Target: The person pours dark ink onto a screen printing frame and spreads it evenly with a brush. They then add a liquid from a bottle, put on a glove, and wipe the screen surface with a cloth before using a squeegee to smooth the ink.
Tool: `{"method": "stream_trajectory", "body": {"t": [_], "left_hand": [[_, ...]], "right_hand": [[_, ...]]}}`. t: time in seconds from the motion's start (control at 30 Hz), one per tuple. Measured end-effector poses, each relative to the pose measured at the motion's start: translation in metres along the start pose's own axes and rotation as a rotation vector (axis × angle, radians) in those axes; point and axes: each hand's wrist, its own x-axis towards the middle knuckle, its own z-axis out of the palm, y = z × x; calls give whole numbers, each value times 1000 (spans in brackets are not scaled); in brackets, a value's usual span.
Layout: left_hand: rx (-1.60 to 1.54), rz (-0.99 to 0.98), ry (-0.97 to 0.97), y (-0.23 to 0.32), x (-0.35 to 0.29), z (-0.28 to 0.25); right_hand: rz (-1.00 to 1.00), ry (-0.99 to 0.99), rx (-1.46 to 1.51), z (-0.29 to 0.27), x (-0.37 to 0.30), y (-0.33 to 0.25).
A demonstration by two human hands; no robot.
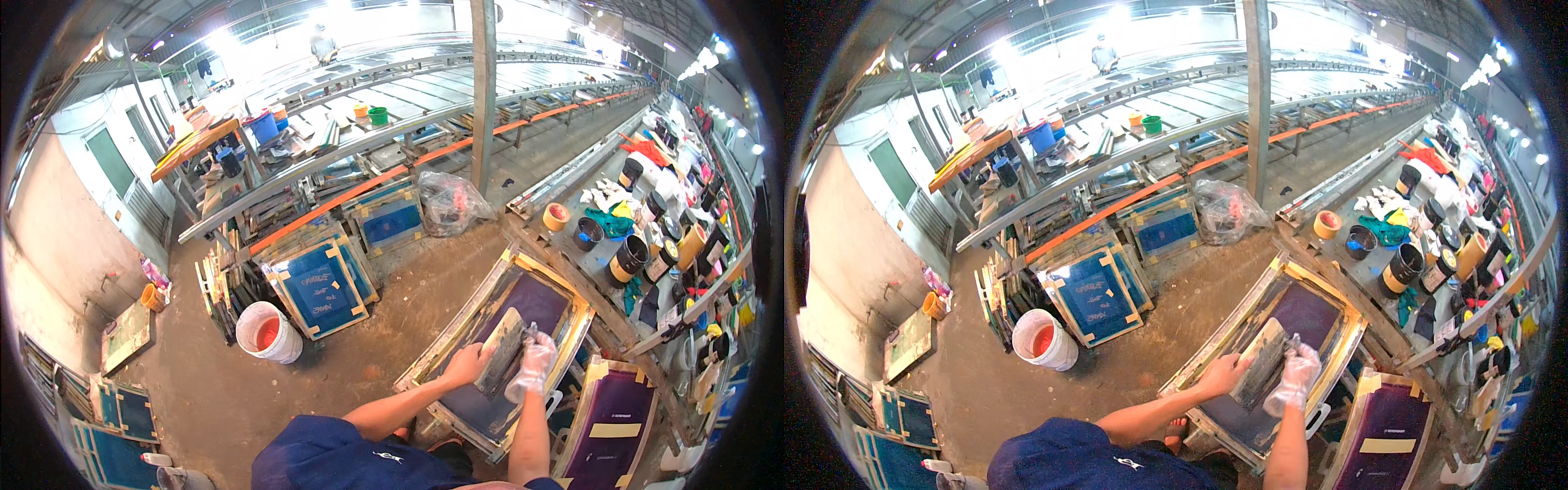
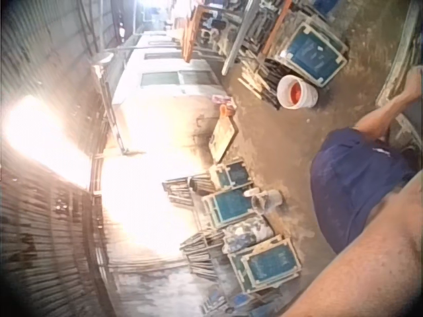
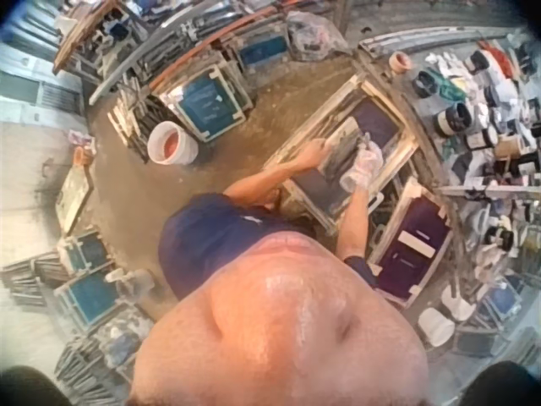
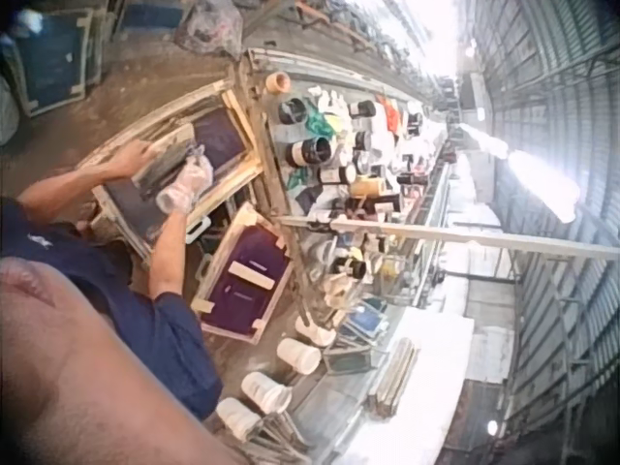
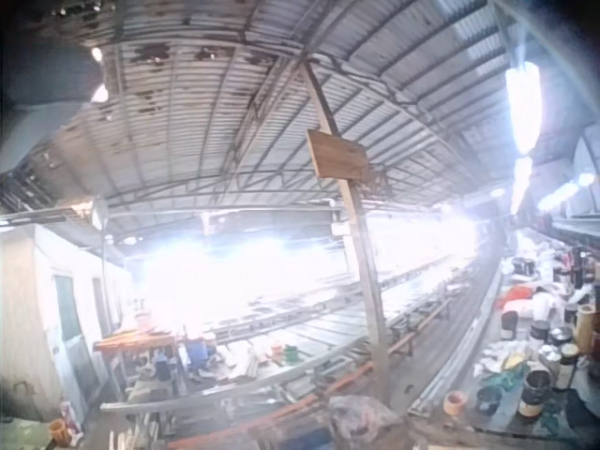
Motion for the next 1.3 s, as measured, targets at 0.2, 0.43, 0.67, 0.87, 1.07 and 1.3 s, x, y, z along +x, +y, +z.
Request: {"method": "stream_trajectory", "body": {"t": [0.2, 0.43, 0.67, 0.87, 1.07, 1.3], "left_hand": [[22, -118, 143, 15, 18, 9], [110, -57, 77, 46, -6, 1], [114, 0, 125, 53, -3, -7], [133, 29, 133, 43, 5, -29], [170, 38, -13, 52, -13, -35], [65, 70, 155, 32, 21, -28]], "right_hand": [[-87, -100, 29, -15, -45, -36], [53, -63, -5, -30, -16, -44], [-127, -7, 34, -23, -4, -37], [-9, -88, 83, -15, -40, -83], [91, 7, 164, -24, 17, -60], [17, -56, -64, -6, -42, -74]]}}
